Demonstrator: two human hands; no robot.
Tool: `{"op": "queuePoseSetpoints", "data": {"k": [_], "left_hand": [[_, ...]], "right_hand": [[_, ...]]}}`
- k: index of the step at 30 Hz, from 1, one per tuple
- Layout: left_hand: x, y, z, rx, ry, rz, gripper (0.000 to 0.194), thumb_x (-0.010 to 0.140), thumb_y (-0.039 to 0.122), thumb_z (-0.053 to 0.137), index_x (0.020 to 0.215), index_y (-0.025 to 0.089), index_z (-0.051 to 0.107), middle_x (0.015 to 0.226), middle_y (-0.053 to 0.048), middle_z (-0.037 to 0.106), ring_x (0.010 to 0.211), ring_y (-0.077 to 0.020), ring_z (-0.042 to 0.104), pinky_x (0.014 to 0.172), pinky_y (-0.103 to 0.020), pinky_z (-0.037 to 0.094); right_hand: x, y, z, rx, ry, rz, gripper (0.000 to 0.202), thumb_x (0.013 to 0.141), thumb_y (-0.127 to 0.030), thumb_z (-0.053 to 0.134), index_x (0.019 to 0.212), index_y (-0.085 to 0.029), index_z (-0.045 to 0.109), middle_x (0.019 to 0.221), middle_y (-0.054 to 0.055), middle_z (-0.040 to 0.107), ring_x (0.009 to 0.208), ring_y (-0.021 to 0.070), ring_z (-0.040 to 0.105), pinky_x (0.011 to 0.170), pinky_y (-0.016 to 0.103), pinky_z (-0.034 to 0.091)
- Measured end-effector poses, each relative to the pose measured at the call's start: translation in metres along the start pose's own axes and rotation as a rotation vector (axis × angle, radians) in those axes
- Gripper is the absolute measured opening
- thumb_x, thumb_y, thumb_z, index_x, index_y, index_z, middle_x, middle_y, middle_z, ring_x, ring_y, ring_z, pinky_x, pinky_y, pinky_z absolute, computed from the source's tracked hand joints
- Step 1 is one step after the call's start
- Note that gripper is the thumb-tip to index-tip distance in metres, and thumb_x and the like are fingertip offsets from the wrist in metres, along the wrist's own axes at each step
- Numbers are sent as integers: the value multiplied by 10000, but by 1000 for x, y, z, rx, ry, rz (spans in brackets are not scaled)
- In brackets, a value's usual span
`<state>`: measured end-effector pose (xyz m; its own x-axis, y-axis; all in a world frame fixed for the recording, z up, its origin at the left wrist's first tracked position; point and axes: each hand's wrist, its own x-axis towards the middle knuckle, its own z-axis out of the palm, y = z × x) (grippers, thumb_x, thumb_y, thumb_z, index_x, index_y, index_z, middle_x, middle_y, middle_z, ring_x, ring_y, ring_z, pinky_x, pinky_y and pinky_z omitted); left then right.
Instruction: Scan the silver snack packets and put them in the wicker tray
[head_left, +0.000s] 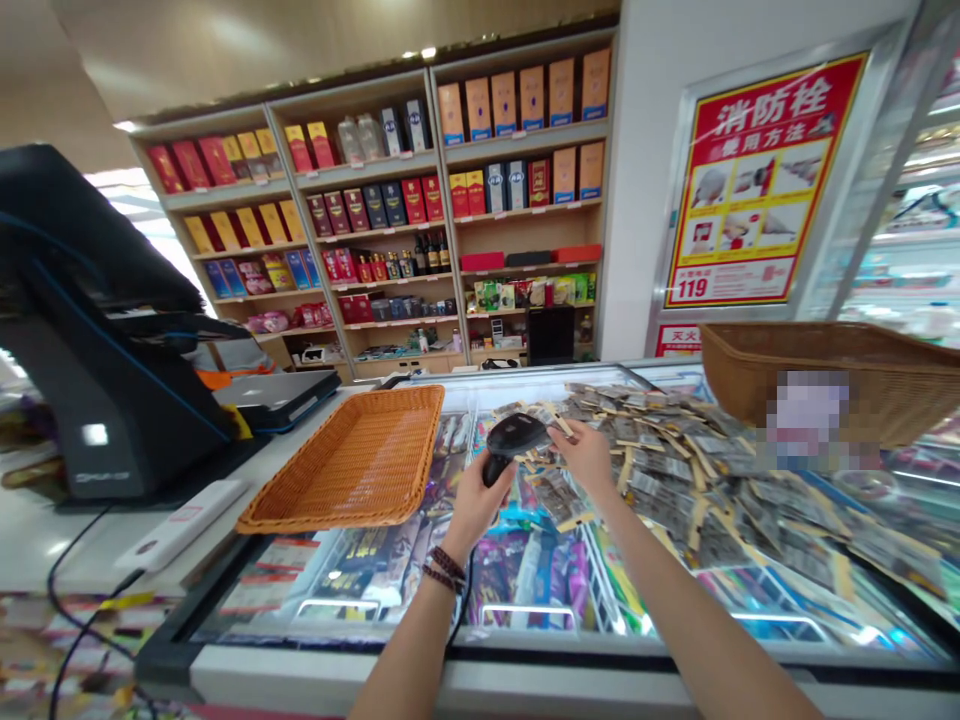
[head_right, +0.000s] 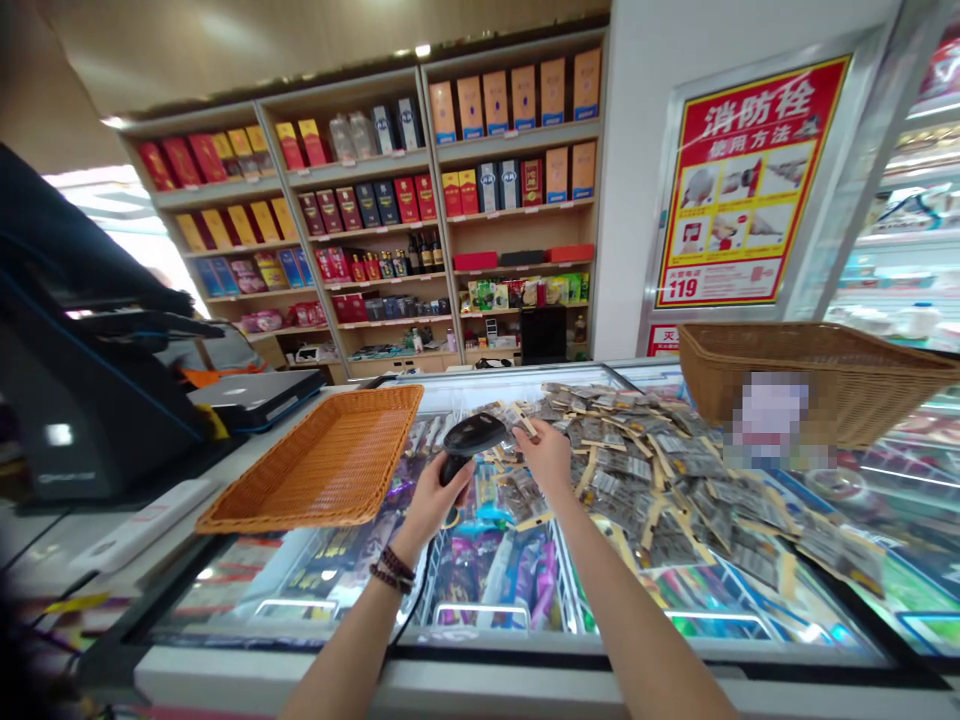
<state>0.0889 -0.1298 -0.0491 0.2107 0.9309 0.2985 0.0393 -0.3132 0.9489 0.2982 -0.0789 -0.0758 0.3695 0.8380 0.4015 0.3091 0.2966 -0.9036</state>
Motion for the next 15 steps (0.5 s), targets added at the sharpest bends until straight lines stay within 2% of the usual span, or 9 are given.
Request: {"op": "queuePoseSetpoints", "data": {"k": [5, 15], "left_hand": [[1, -2, 0, 206, 40, 49, 397, 839, 557, 654, 899, 165, 645, 582, 43, 498, 491, -101, 448, 484, -226, 335], [4, -7, -4, 257, 108, 61, 401, 835, 570, 638, 845, 169, 638, 549, 44, 480, 482, -105, 421, 496, -232, 296]], "right_hand": [[0, -3, -3, -104, 25, -66, 328, 795, -496, 640, 930, -216, 746, 741, 73, 791, 722, 317, 782, 628, 360, 567], [-6, -14, -5, -223, 33, -129, 282, 852, -476, 651, 889, -228, 780, 700, 44, 778, 664, 264, 752, 629, 316, 541]]}}
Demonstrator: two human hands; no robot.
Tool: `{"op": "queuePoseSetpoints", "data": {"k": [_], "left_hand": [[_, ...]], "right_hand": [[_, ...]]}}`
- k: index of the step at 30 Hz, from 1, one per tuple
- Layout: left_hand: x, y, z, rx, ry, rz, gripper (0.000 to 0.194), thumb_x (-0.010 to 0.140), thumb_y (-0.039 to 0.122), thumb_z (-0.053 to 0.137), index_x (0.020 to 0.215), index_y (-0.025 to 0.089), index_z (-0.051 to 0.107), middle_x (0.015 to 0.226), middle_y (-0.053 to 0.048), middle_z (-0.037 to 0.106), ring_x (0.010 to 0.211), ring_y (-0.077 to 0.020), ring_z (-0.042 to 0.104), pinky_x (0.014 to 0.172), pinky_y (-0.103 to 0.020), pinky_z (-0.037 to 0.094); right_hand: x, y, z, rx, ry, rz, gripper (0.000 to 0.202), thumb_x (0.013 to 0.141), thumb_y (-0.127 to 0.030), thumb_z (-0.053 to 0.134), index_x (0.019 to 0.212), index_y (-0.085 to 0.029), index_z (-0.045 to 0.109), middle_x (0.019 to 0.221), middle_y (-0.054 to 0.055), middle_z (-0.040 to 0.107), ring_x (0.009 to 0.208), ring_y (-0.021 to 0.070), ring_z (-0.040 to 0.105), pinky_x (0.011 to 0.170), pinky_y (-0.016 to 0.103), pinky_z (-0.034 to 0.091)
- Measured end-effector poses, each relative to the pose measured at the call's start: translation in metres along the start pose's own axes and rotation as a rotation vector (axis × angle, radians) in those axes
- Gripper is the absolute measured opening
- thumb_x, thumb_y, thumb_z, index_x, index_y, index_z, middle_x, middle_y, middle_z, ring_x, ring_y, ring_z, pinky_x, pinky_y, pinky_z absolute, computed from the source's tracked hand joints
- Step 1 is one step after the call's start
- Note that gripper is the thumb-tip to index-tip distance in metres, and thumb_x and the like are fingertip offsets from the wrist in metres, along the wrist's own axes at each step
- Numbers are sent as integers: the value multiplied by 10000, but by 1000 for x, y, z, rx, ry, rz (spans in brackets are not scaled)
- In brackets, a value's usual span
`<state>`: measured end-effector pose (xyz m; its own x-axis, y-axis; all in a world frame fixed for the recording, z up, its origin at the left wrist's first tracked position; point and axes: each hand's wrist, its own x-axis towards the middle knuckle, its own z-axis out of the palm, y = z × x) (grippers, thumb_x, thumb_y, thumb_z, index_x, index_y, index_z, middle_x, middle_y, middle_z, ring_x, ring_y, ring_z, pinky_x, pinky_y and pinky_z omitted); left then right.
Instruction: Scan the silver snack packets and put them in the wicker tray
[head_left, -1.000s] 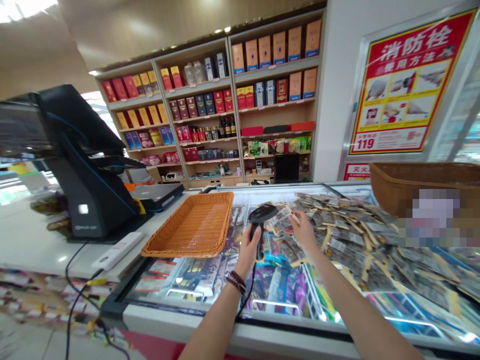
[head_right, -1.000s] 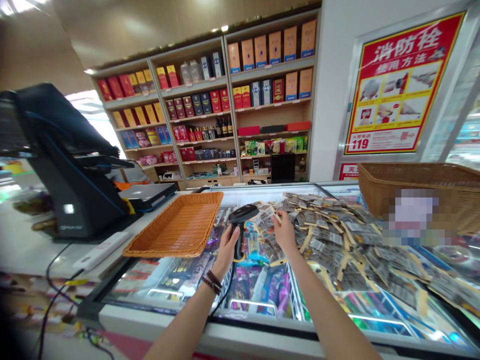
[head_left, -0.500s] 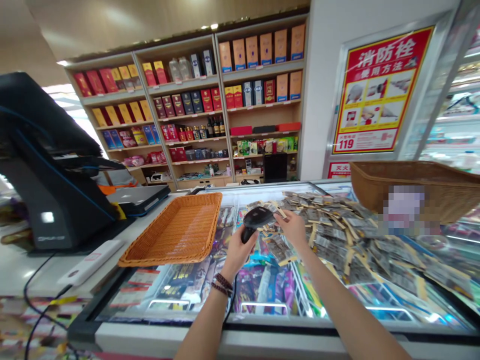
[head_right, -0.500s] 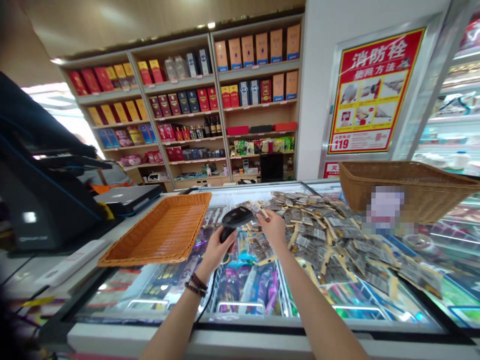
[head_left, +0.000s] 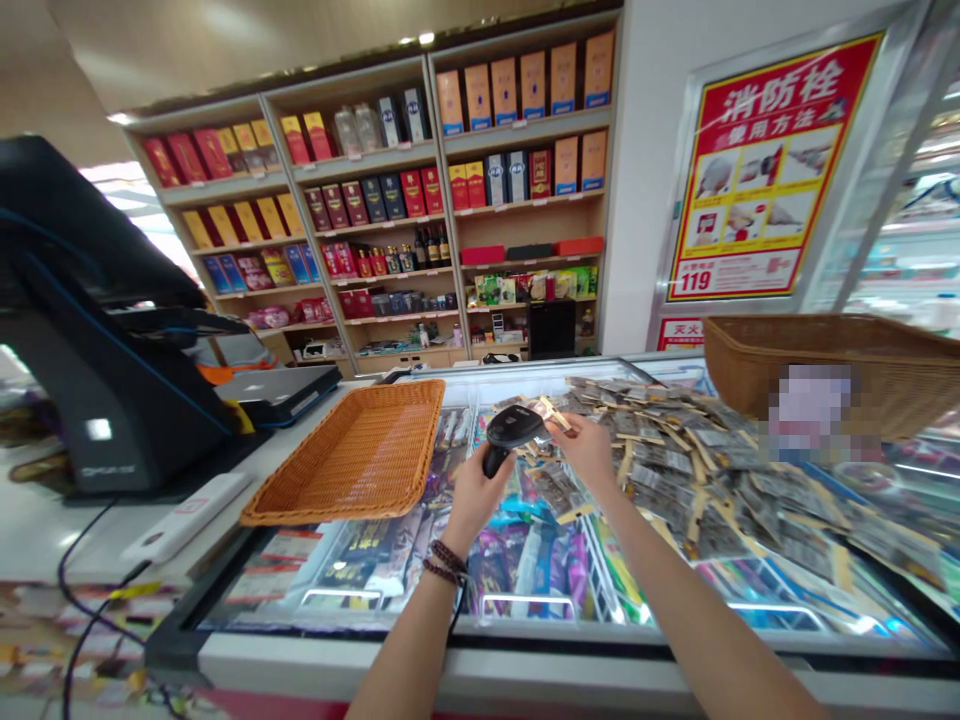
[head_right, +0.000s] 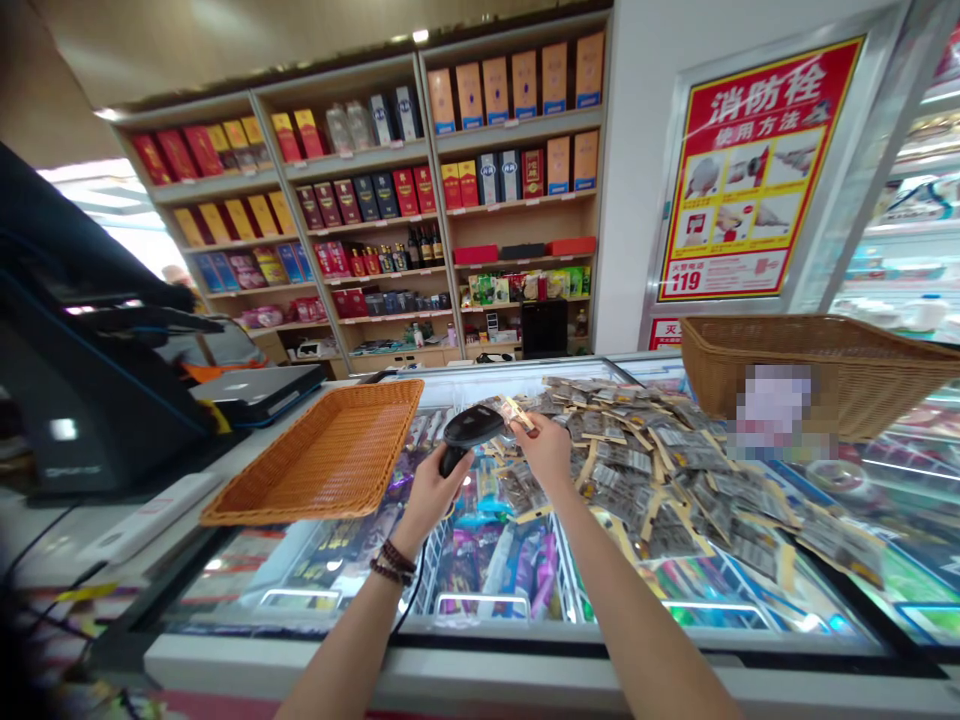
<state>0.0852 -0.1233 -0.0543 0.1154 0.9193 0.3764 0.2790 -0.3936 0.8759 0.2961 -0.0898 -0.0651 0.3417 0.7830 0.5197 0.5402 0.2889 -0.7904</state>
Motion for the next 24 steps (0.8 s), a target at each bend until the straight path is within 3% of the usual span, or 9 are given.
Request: {"op": "queuePoseSetpoints", "data": {"k": [7, 17, 21, 24], "left_hand": [[-4, 11, -2, 29, -22, 2, 389, 849, 538, 633, 933, 160, 670, 568, 34, 518, 497, -120, 452, 508, -239, 327], [-6, 18, -8, -8, 28, 28, 369, 806, 531, 704, 900, 174, 695, 572, 12, 562, 535, -153, 525, 518, -242, 382], [1, 28, -28, -11, 60, 39, 361, 824, 528, 680, 897, 175, 667, 554, 32, 535, 500, -131, 487, 506, -235, 361], [9, 36, -58, 3, 120, 25, 358, 845, 532, 649, 873, 175, 633, 548, 44, 516, 467, -114, 453, 501, -237, 352]], "right_hand": [[0, -3, 0, -4, -21, -12, 297, 860, -480, 621, 878, -225, 772, 698, 46, 776, 652, 261, 744, 624, 315, 527], [-3, -6, 4, 31, -7, 26, 399, 806, -587, 632, 889, -221, 768, 663, 58, 765, 679, 304, 765, 661, 355, 539], [4, -20, 18, 148, 8, 30, 499, 786, -667, 618, 910, -205, 759, 719, 77, 779, 689, 319, 776, 651, 364, 555], [16, -35, 41, 257, 19, 51, 562, 774, -702, 618, 958, -187, 745, 807, 105, 798, 717, 333, 785, 649, 372, 570]]}}
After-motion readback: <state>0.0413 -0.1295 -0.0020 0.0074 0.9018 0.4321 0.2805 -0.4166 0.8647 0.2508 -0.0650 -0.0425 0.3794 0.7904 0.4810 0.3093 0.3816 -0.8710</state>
